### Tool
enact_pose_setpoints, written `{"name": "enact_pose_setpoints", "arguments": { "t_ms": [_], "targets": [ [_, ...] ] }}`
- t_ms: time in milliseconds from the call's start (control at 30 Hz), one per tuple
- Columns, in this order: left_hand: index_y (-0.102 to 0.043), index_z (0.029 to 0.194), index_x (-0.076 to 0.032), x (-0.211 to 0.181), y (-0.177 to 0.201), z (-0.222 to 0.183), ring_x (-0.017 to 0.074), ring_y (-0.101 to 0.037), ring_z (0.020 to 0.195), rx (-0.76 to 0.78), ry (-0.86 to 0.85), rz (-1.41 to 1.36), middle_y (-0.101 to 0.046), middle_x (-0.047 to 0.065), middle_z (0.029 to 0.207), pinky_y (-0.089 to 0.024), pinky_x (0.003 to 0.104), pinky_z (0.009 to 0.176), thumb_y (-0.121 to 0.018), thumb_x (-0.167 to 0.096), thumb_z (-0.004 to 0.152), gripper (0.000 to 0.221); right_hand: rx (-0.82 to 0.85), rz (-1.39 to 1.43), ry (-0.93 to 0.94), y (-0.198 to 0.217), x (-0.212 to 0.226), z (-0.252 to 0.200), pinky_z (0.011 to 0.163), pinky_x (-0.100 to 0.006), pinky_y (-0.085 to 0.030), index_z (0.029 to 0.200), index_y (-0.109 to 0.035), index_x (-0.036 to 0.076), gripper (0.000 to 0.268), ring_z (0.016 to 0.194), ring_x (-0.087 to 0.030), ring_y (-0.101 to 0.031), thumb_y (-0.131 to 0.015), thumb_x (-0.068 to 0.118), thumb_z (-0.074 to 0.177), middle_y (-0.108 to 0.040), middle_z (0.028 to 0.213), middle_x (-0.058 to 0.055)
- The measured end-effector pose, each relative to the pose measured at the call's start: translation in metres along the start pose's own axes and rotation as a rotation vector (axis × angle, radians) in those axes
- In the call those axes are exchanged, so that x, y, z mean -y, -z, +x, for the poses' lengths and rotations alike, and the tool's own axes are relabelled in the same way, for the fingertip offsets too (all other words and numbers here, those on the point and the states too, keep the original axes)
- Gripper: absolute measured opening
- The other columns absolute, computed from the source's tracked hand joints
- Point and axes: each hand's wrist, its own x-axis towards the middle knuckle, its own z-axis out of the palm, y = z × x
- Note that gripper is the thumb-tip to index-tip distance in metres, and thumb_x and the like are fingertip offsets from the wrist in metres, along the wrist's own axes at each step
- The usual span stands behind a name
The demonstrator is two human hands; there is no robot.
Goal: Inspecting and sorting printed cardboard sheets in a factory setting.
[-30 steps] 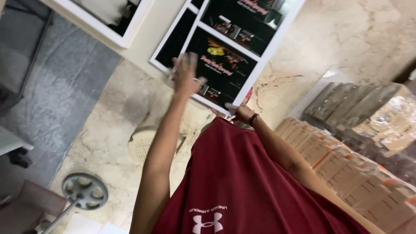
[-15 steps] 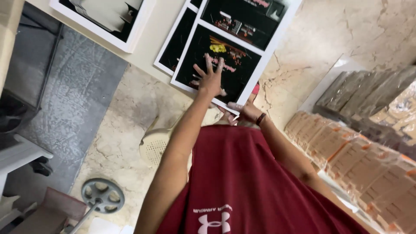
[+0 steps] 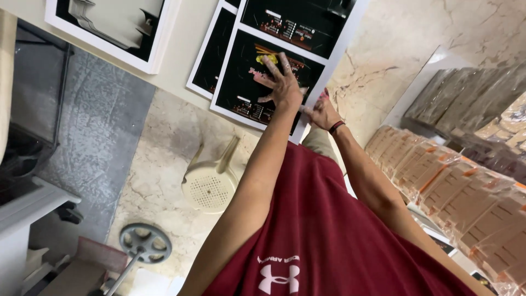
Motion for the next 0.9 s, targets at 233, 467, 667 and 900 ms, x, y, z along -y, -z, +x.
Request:
{"name": "enact_pose_setpoints", "arguments": {
  "t_ms": [233, 467, 667, 900],
  "targets": [
    [0.017, 0.161, -0.026, 0.009, 0.018, 0.01, 0.0714, 0.015, 0.147, 0.082, -0.072, -0.048, 0.039, 0.018, 0.163, -0.045, 0.069, 0.092, -0.074, -0.025, 0.098, 0.111, -0.052, 0.832, -0.487, 0.021, 0.052, 0.0, 0.042, -0.03, -0.054, 0.1, -0.072, 0.007, 0.021, 0.052, -0.017, -0.061, -0.078, 0.024, 0.09, -0.068, 0.072, -0.009],
    [-0.022, 0.165, -0.027, 0.041, 0.043, 0.029, 0.0582, -0.011, 0.15, -0.142, -0.286, 0.246, 0.005, 0.017, 0.168, -0.03, 0.083, 0.106, -0.089, -0.038, 0.088, 0.103, -0.235, 0.832, -0.644, 0.04, 0.071, 0.023, 0.081, -0.03, -0.067, 0.106, -0.076, 0.009, 0.03, 0.093, -0.016, -0.075, -0.083, 0.024, 0.081, -0.079, 0.107, -0.006],
    [0.011, 0.164, -0.014, 0.023, 0.037, 0.025, 0.0607, 0.009, 0.152, -0.08, 0.012, -0.056, 0.028, 0.017, 0.168, -0.025, 0.085, 0.104, -0.077, -0.067, 0.092, 0.125, -0.335, 0.377, -0.848, 0.036, 0.075, 0.03, 0.058, -0.033, -0.048, 0.077, -0.068, 0.013, 0.034, 0.066, -0.013, -0.058, -0.089, 0.04, 0.074, -0.065, 0.075, 0.0],
    [0.029, 0.159, -0.015, -0.009, 0.052, 0.016, 0.0624, 0.025, 0.149, 0.038, 0.157, -0.227, 0.048, 0.018, 0.158, -0.011, 0.09, 0.102, -0.095, -0.058, 0.077, 0.154, -0.313, 0.088, -0.728, 0.004, 0.055, 0.047, 0.043, -0.038, -0.037, 0.051, -0.041, 0.013, 0.052, 0.042, -0.015, -0.041, -0.075, 0.038, 0.082, -0.048, 0.048, -0.002]
  ]
}}
